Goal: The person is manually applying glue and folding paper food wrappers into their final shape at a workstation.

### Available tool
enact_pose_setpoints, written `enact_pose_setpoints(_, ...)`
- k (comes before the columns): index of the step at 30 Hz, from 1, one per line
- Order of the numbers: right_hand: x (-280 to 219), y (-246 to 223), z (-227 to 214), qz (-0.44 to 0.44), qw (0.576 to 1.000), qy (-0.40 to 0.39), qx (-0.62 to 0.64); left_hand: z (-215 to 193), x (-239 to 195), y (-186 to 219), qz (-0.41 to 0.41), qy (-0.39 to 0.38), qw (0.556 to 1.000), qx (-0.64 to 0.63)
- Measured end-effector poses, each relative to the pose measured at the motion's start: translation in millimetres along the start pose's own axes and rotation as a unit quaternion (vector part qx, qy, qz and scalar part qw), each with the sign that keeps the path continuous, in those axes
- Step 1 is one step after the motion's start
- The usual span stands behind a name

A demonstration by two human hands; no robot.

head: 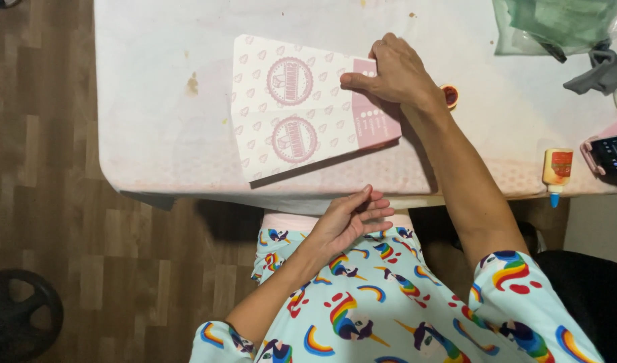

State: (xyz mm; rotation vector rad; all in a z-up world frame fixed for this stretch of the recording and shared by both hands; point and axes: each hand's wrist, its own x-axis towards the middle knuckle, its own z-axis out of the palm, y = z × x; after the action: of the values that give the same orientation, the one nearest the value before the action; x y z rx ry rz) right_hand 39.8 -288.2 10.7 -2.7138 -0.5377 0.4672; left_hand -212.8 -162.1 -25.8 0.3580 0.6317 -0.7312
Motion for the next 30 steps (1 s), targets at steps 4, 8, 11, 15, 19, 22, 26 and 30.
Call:
enact_pose_setpoints(4, -18.5, -17.5, -13.1, 0.057, 0.996, -0.033, 0.058, 2.9, -0.2, -1.5, 0.01, 0.011, 1.0, -0.007)
enact_pose_setpoints(8, -15.1, -6.9, -9.0, 0.041, 0.996, -0.055, 0.052, 3.1, -1.1, -2.5, 0.017, 0.007, 1.0, -0.013)
enact_pose_setpoints(11, -19.1, -7.8, -6.8, 0.032, 0.997, -0.073, 0.023, 3.8, -1.9, -2.3, 0.01, 0.02, 1.0, -0.018)
enact_pose_setpoints(15, -40.4, -16.4, -9.8, 0.058, 0.993, -0.1, 0.038, -1.4, -1.8, -5.8, 0.026, 0.032, 0.998, -0.036)
enact_pose_setpoints(19, -78.1, -13.3, 4.3, 0.051, 0.984, -0.075, 0.151, -21.1, 6.8, -19.3, 0.08, -0.018, 0.996, -0.022)
enact_pose_setpoints(22, -114.4, -25.7, 14.7, 0.124, 0.959, -0.056, 0.248, 0.8, -20.0, -12.6, 0.15, 0.056, 0.983, -0.095)
enact_pose_setpoints(26, -162.9, -34.5, 52.8, 0.149, 0.869, -0.039, 0.469, -14.5, -39.4, -17.4, 0.215, 0.127, 0.965, -0.08)
enact_pose_setpoints(30, -215.5, -45.3, 101.1, 0.206, 0.742, -0.032, 0.637, -48.1, -69.0, -18.1, 0.253, 0.172, 0.952, -0.009)
